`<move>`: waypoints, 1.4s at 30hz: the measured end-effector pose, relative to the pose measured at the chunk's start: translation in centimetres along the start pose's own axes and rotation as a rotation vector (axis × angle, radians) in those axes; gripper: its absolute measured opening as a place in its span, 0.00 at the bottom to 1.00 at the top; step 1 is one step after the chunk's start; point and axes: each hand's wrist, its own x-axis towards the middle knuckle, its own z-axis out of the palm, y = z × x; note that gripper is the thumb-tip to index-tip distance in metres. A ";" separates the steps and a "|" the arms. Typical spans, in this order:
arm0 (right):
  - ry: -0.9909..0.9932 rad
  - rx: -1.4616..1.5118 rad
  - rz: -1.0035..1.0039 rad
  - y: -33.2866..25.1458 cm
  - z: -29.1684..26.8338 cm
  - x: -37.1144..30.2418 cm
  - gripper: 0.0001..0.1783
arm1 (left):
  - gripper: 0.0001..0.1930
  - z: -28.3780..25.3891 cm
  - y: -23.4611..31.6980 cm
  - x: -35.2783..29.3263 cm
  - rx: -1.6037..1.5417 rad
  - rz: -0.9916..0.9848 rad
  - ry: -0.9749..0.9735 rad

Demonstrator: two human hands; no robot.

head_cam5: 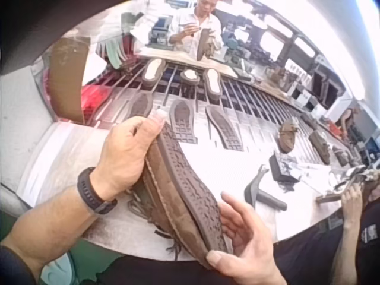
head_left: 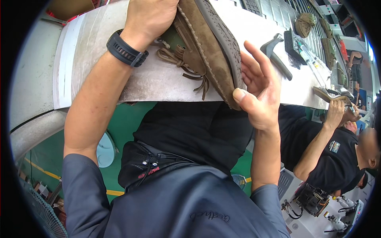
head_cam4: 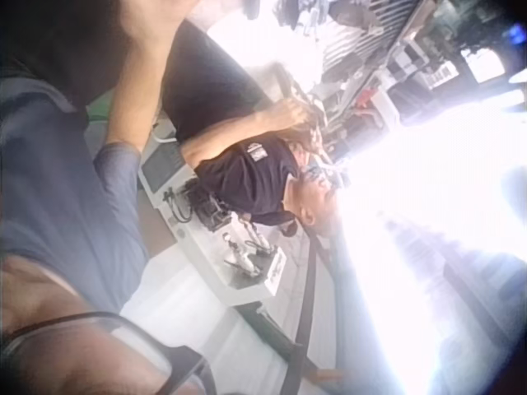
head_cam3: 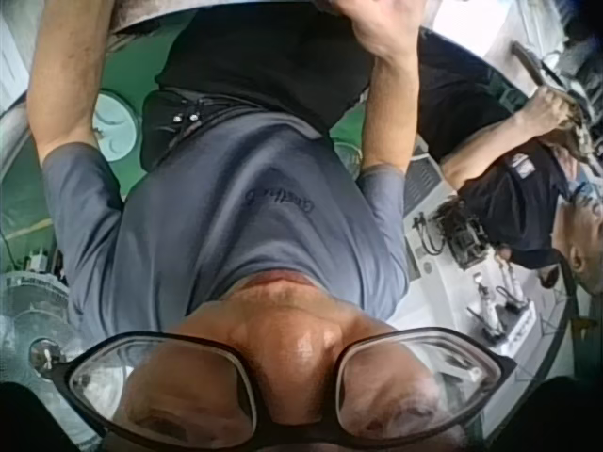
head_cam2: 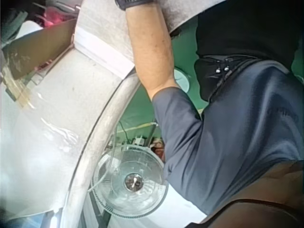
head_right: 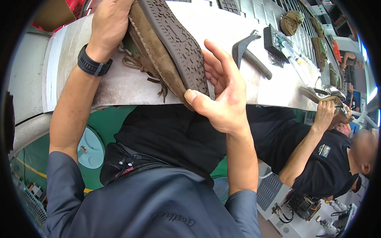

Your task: The person attaches outsoles to shoe uppers by pressing them together by hand and tapping along the edges with a hammer.

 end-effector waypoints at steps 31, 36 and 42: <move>-0.217 -0.158 0.102 -2.2 0.5 7.3 0.49 | 0.25 -0.1 2.4 -1.1 -0.168 0.009 0.055; -0.222 -0.161 0.110 -3.0 1.5 8.9 0.45 | 0.25 -0.1 2.1 -0.8 -0.119 0.020 0.077; -0.156 -0.179 -0.030 -5.6 3.2 11.2 0.44 | 0.25 0.0 3.7 -0.2 -0.199 0.182 0.088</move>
